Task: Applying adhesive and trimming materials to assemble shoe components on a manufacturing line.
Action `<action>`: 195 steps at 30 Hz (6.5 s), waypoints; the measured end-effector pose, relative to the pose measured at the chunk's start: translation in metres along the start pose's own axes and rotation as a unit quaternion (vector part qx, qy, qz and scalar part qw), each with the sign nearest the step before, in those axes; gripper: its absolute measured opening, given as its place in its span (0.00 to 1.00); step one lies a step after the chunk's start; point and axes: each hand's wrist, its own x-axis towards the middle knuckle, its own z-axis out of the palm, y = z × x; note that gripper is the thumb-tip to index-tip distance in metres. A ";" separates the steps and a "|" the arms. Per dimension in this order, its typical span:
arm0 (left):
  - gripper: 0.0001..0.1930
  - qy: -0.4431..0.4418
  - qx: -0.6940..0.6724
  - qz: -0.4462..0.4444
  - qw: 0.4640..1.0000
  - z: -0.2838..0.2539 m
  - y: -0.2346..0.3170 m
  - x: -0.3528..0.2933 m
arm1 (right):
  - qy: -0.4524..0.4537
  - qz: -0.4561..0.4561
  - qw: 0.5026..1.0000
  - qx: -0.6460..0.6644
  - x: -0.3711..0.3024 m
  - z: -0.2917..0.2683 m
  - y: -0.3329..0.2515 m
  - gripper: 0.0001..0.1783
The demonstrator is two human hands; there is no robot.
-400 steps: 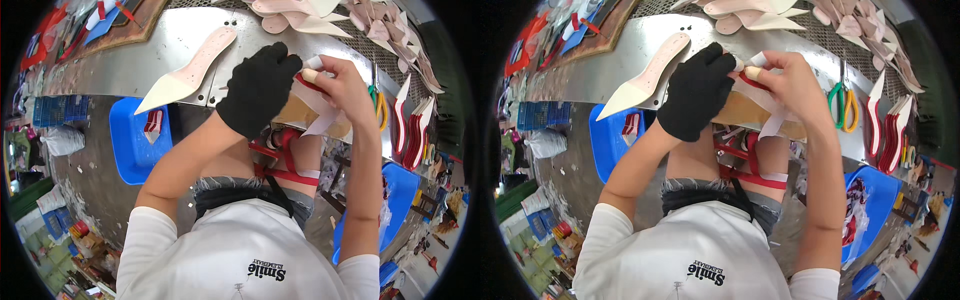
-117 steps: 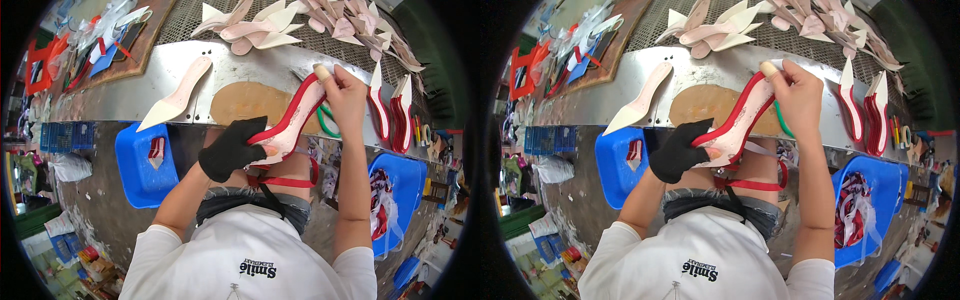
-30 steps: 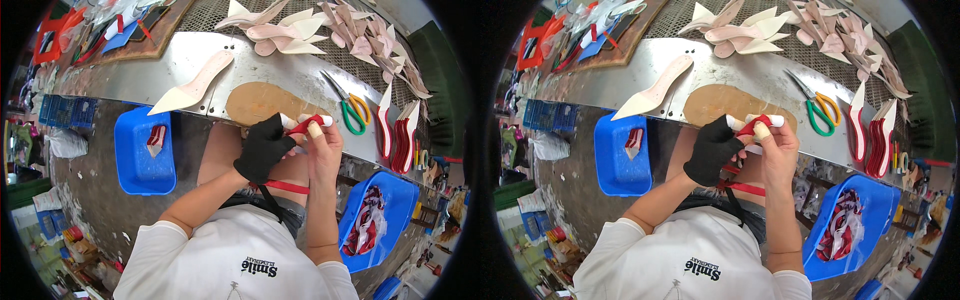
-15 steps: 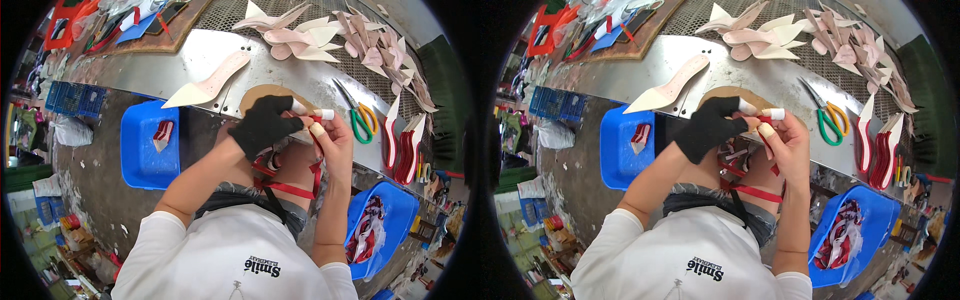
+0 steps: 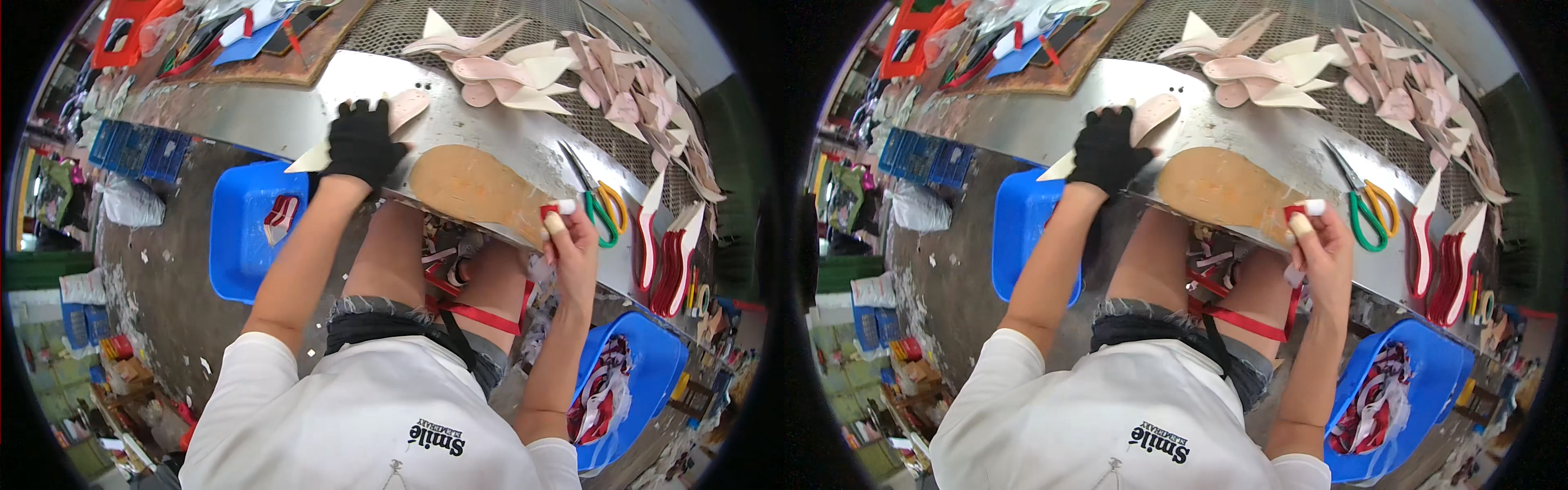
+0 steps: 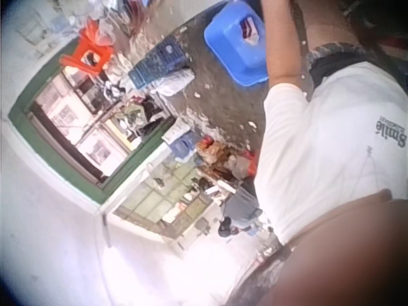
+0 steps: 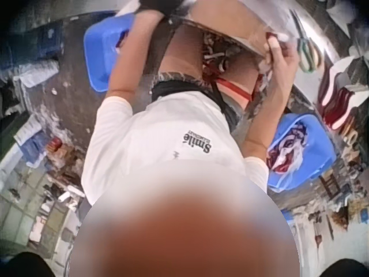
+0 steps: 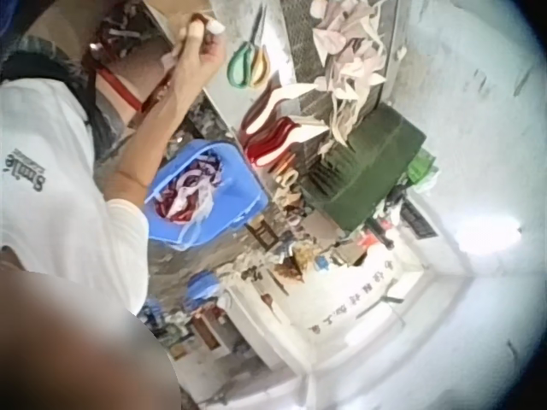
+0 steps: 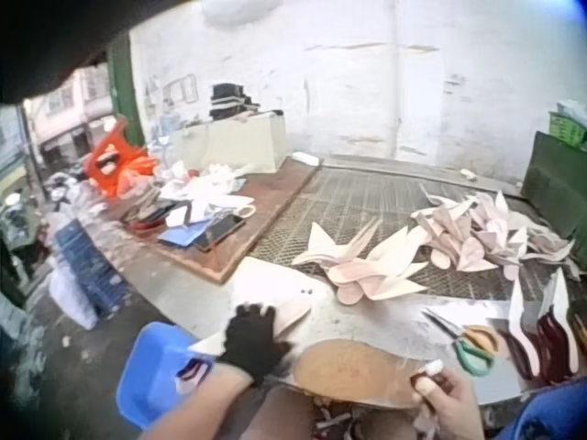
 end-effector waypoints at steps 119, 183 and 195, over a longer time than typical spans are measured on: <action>0.14 -0.072 -0.330 0.425 0.840 -0.009 0.087 0.037 | -0.026 -0.138 0.900 -0.413 0.025 0.007 -0.024 0.13; 0.20 -0.332 -0.739 -0.092 0.579 -0.074 0.098 -0.056 | -0.005 0.026 0.974 0.224 -0.045 0.019 -0.021 0.06; 0.24 -0.101 -0.803 -0.199 0.553 -0.068 0.130 -0.070 | 0.114 -0.157 0.975 -0.109 -0.040 0.055 -0.021 0.09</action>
